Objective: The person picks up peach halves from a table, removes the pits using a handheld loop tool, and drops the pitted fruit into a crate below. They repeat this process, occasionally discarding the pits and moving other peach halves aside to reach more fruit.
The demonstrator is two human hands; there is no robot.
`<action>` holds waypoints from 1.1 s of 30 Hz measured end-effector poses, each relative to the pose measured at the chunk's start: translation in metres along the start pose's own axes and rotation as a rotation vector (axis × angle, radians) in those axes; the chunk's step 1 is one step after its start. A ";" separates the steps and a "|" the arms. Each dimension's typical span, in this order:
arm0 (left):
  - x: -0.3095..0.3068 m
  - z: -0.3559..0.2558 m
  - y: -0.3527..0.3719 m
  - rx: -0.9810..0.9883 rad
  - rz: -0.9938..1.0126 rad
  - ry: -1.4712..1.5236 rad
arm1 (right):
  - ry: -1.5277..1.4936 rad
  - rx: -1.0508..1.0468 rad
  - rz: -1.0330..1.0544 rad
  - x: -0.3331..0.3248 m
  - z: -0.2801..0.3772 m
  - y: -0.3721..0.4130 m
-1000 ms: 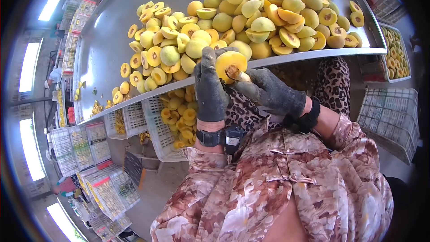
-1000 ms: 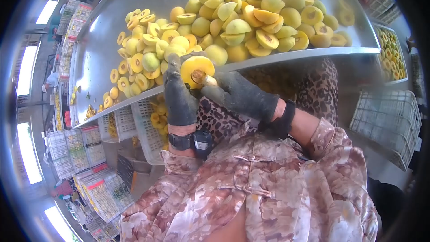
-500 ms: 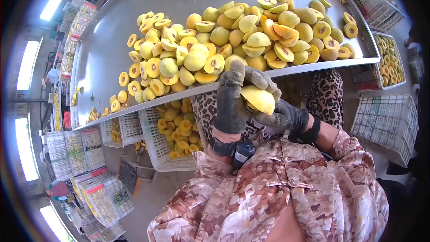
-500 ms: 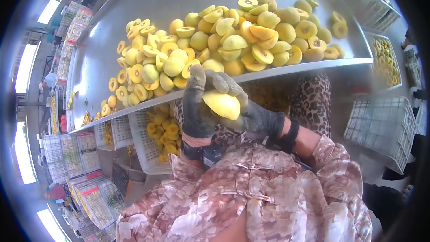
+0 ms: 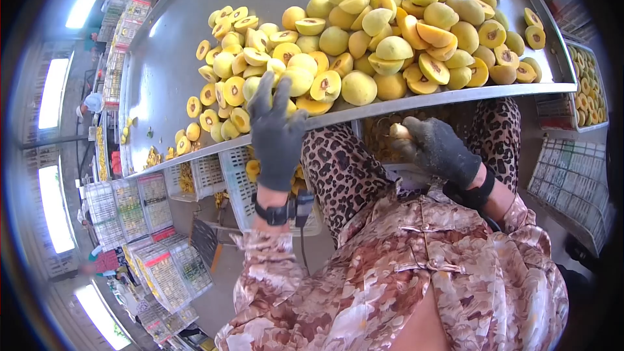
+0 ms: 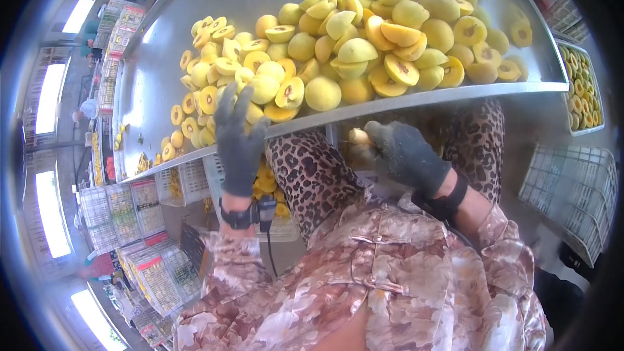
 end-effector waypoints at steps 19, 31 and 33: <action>0.010 -0.058 0.021 -0.332 -0.406 1.914 | -0.808 0.182 0.415 0.038 0.073 -0.013; 0.037 -0.071 0.015 -0.721 -0.605 1.907 | -1.214 0.434 0.464 0.037 0.079 0.008; 0.041 -0.070 0.015 -0.730 -0.613 1.926 | -1.288 0.430 0.500 0.035 0.084 0.010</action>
Point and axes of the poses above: each hand's wrist, its own y-axis away from the middle knuckle, its own x-axis out of the palm, z = x × y, the point moved 5 cm from there along -y, towards the middle knuckle, and after that the axes turned 11 degrees about x, right-handed, at the moved point
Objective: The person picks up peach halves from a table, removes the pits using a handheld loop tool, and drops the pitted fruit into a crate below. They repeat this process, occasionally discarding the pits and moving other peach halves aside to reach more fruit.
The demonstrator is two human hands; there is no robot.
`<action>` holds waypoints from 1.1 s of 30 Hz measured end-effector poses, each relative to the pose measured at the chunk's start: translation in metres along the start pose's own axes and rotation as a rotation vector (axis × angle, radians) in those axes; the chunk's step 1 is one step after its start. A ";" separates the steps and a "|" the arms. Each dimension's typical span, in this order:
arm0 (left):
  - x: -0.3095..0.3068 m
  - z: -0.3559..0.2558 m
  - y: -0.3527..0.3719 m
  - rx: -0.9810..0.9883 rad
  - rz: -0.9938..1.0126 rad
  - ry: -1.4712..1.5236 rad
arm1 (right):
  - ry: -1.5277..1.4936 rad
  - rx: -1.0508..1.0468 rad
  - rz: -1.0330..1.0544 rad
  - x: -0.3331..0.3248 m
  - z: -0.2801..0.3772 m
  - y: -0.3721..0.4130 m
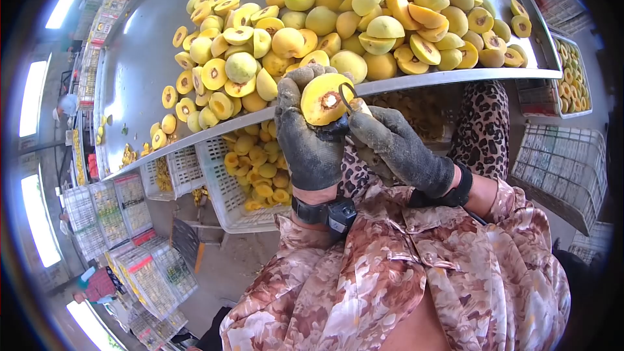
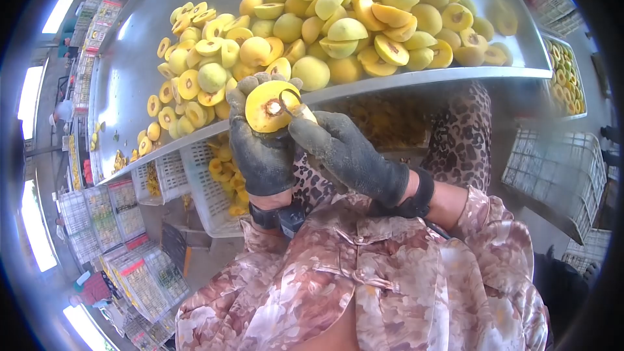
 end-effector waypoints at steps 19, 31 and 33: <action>0.013 -0.007 -0.001 0.184 0.028 -0.193 | 0.552 -0.349 -0.042 -0.020 0.008 -0.030; 0.011 -0.049 -0.009 0.160 0.157 -0.219 | 0.416 -0.334 0.141 0.024 0.007 -0.043; 0.012 -0.063 -0.008 0.205 0.174 -0.224 | 0.184 -0.171 0.204 0.035 -0.015 -0.044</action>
Point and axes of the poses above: each hand's wrist, its own y-axis away from the middle knuckle, its own x-axis out of the palm, z = x × y, the point moved 5 cm from there along -y, towards the middle knuckle, and after that the axes turned 11 degrees about x, right-handed, at the moved point
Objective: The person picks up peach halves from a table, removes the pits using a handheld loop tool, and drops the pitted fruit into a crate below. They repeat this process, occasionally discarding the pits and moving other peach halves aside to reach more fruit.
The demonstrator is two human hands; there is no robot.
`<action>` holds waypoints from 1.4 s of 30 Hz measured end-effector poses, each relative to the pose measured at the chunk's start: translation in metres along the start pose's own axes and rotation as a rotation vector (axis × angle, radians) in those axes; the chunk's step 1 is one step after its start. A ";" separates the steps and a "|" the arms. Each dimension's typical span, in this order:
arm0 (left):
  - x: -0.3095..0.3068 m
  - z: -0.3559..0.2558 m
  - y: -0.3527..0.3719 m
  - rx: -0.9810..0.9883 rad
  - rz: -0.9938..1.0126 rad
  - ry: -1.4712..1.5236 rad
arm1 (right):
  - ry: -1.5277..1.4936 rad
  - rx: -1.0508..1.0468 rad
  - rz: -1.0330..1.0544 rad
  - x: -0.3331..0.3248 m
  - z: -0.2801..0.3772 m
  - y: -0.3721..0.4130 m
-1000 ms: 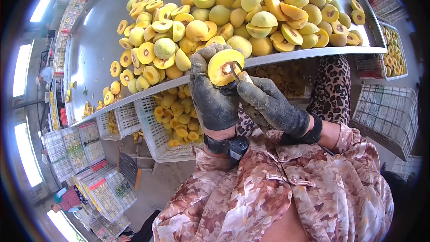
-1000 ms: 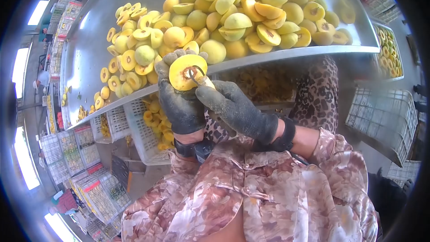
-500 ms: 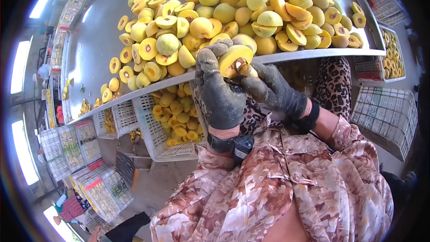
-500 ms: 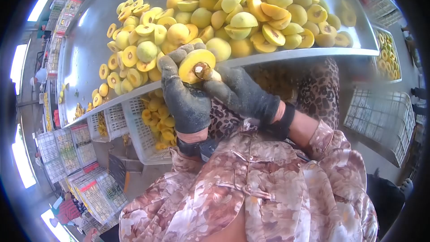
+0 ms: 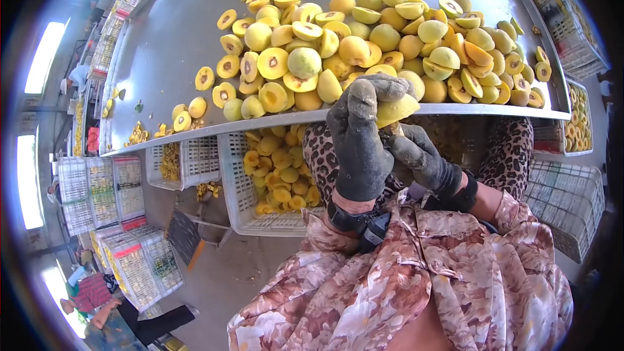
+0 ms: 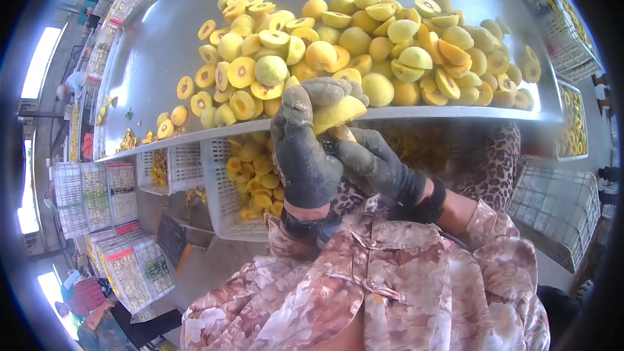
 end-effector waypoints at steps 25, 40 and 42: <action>-0.148 -0.035 0.067 0.096 -0.458 -0.562 | 0.218 0.094 -0.102 -0.063 0.001 0.092; -0.243 -0.049 -0.049 0.151 0.015 -1.497 | 0.878 -0.188 -0.462 -0.075 0.045 0.140; -0.192 -0.076 -0.035 0.007 0.095 -2.147 | 1.214 -0.063 -0.596 -0.105 0.018 0.138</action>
Point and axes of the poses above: each hand's wrist, its own y-axis away from the middle knuckle, its own x-axis out of the palm, z = x × y, the point moved 5 cm from there along -y, towards the middle knuckle, and after that the axes turned 11 degrees about x, right-handed, at the moved point
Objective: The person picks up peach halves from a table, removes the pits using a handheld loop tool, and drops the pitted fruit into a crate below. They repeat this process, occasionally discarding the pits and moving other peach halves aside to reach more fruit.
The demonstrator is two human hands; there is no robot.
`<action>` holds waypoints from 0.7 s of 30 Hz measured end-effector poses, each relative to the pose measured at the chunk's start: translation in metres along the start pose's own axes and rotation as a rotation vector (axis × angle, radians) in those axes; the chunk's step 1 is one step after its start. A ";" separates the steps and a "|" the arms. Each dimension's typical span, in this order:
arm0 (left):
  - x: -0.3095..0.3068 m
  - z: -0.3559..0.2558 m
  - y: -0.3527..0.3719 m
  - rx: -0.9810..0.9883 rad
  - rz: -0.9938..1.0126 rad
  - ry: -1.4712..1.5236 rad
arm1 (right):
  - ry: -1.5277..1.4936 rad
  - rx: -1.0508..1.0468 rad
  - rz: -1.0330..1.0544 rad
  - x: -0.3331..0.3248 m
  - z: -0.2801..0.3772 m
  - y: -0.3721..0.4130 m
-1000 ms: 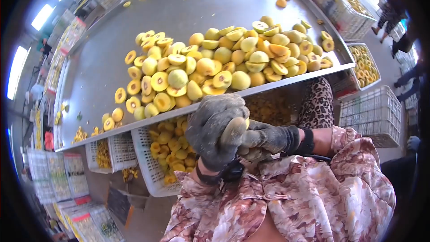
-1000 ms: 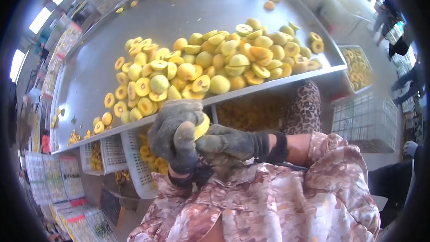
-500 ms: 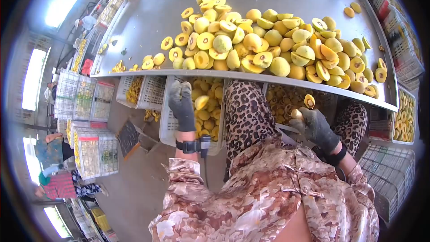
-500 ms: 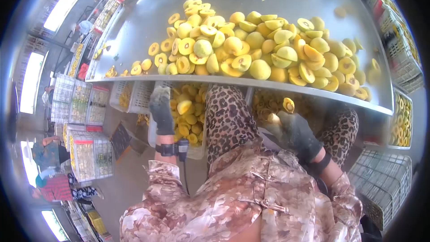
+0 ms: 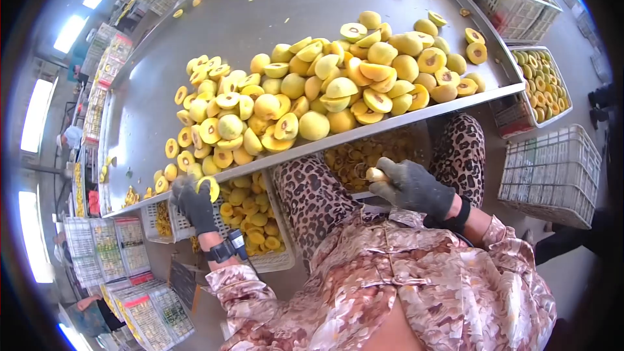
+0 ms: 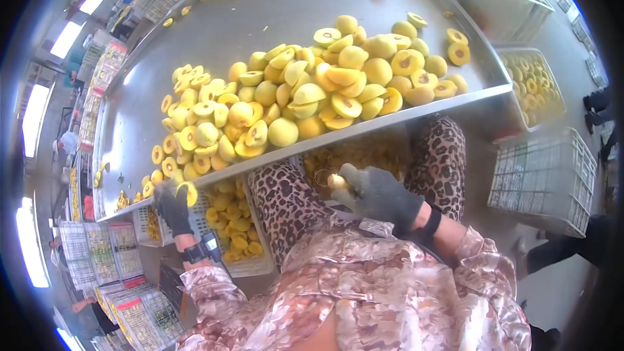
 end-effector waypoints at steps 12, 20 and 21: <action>0.045 -0.361 -0.224 0.586 0.122 1.156 | -0.271 -0.038 -0.008 -0.045 -0.028 -0.013; 0.143 -0.489 -0.259 0.893 0.737 0.683 | -0.406 0.068 -0.117 -0.086 -0.045 -0.021; 0.118 -0.487 -0.257 0.794 0.835 0.757 | -0.428 0.072 -0.156 -0.089 -0.042 -0.022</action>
Point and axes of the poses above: each hand's wrist, its own y-axis away from the middle knuckle, its own x-axis out of the palm, z = x × y, the point moved 5 cm from there along -y, towards the middle knuckle, and after that the axes turned 11 degrees about x, right-handed, at the moved point
